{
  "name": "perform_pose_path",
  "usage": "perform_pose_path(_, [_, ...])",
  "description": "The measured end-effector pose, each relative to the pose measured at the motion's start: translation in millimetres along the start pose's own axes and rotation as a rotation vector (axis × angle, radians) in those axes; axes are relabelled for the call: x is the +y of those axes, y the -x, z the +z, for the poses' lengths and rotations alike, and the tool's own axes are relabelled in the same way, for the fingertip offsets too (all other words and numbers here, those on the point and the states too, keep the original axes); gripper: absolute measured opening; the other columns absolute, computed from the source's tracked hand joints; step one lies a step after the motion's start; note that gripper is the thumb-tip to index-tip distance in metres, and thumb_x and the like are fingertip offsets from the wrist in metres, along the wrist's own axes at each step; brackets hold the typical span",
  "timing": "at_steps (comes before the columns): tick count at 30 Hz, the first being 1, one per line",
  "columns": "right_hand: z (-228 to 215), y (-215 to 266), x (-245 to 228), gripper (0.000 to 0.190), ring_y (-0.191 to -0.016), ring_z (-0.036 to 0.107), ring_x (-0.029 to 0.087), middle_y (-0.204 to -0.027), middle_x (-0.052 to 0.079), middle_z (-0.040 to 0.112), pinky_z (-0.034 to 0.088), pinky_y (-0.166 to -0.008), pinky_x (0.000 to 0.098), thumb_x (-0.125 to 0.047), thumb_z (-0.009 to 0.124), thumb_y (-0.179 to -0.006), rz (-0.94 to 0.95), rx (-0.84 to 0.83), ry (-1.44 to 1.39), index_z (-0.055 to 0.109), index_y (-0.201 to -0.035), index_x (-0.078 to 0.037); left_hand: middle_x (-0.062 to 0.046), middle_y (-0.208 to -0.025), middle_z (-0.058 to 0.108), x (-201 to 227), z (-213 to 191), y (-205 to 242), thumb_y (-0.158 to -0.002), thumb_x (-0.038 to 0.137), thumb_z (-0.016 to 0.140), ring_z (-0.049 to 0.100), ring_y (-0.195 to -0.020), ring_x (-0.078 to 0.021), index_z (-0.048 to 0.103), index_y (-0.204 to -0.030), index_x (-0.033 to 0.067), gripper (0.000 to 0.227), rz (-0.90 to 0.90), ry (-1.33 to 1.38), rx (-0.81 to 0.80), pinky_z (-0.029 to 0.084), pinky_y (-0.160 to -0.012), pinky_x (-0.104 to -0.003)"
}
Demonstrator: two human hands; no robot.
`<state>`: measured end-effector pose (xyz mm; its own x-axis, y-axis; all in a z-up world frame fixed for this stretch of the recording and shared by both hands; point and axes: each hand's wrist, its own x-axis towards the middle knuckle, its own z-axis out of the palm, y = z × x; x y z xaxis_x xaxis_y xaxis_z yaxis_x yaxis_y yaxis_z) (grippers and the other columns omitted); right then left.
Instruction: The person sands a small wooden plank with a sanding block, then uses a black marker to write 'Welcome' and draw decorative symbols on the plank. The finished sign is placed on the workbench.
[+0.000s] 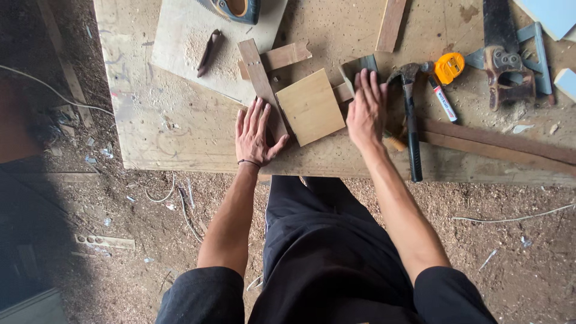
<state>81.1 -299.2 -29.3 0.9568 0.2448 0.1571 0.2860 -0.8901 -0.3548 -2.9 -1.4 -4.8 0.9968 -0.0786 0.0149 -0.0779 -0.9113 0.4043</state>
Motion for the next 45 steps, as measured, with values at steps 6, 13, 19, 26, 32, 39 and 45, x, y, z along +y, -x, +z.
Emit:
perform_pose_path(6, [-0.9, 18.7, -2.6, 0.058, -0.159, 0.027, 0.030, -0.170, 0.012, 0.031, 0.017, -0.133, 0.0468, -0.007, 0.050, -0.107, -0.076, -0.116, -0.080, 0.032, -0.162, -0.005, -0.013, -0.167, 0.034, 1.7, -2.3, -2.2, -0.088, 0.067, 0.063, 0.026, -0.157, -0.0258, 0.038, -0.159, 0.0082, 0.095, 0.002, -0.007, 0.012, 0.012, -0.130, -0.049])
perform_pose_path(13, [3.6, 14.9, 1.1, 0.057, -0.158, 0.028, 0.033, -0.169, 0.014, 0.032, 0.016, -0.132, 0.0489, -0.006, 0.049, -0.108, -0.071, -0.020, -0.069, 0.034, -0.163, -0.004, -0.014, -0.167, 0.034, 2.8, -0.7, 0.4, -0.089, 0.067, 0.062, 0.027, -0.157, -0.0262, 0.039, -0.158, 0.0079, 0.095, 0.006, 0.002, 0.014, 0.012, -0.130, -0.050])
perform_pose_path(19, [-20.0, 28.1, -5.9, 0.062, -0.157, 0.028, 0.028, -0.167, 0.009, 0.036, 0.015, -0.131, 0.0485, -0.005, 0.055, -0.100, -0.056, -0.161, -0.032, 0.038, -0.159, -0.006, -0.014, -0.167, 0.035, 2.3, -4.2, -1.6, -0.089, 0.068, 0.061, 0.027, -0.157, -0.0273, 0.039, -0.158, 0.0071, 0.095, 0.013, 0.005, 0.019, 0.012, -0.130, -0.050])
perform_pose_path(26, [-7.8, 10.8, -12.7, 0.063, -0.158, 0.025, 0.030, -0.169, 0.010, 0.034, 0.012, -0.131, 0.0483, -0.003, 0.059, -0.102, -0.064, -0.071, -0.054, 0.037, -0.162, -0.005, -0.015, -0.167, 0.034, 0.9, -1.7, -1.4, -0.088, 0.068, 0.062, 0.027, -0.156, -0.0280, 0.039, -0.158, 0.0069, 0.095, 0.005, 0.003, 0.017, 0.012, -0.129, -0.050])
perform_pose_path(32, [-23.3, 17.6, -15.0, 0.061, -0.159, 0.026, 0.030, -0.169, 0.011, 0.035, 0.012, -0.132, 0.0499, -0.003, 0.055, -0.104, 0.023, -0.123, -0.052, 0.037, -0.162, -0.007, -0.014, -0.167, 0.034, 1.5, -4.3, -1.4, -0.090, 0.066, 0.062, 0.028, -0.157, -0.0278, 0.040, -0.158, 0.0069, 0.093, 0.010, 0.017, 0.031, 0.013, -0.130, -0.050])
perform_pose_path(39, [-38.9, -5.8, -34.1, 0.053, -0.157, 0.027, 0.036, -0.167, 0.018, 0.038, 0.015, -0.129, 0.0543, -0.002, 0.052, -0.104, 0.052, -0.018, -0.126, 0.043, -0.156, -0.002, -0.010, -0.168, 0.034, 1.5, -6.9, 0.2, -0.100, 0.054, 0.056, 0.027, -0.158, -0.0251, 0.039, -0.160, 0.0115, 0.076, 0.010, 0.034, 0.032, 0.014, -0.131, -0.048])
perform_pose_path(45, [-31.7, 37.3, -97.4, 0.047, -0.156, 0.035, 0.034, -0.164, 0.012, 0.045, 0.020, -0.131, 0.0542, 0.000, 0.053, -0.104, -0.217, -0.098, -0.125, 0.052, -0.150, -0.004, -0.010, -0.168, 0.032, 0.0, -3.2, 2.4, -0.102, 0.048, 0.054, 0.026, -0.158, -0.0246, 0.036, -0.161, 0.0137, 0.070, 0.002, 0.047, 0.031, 0.013, -0.130, -0.048])
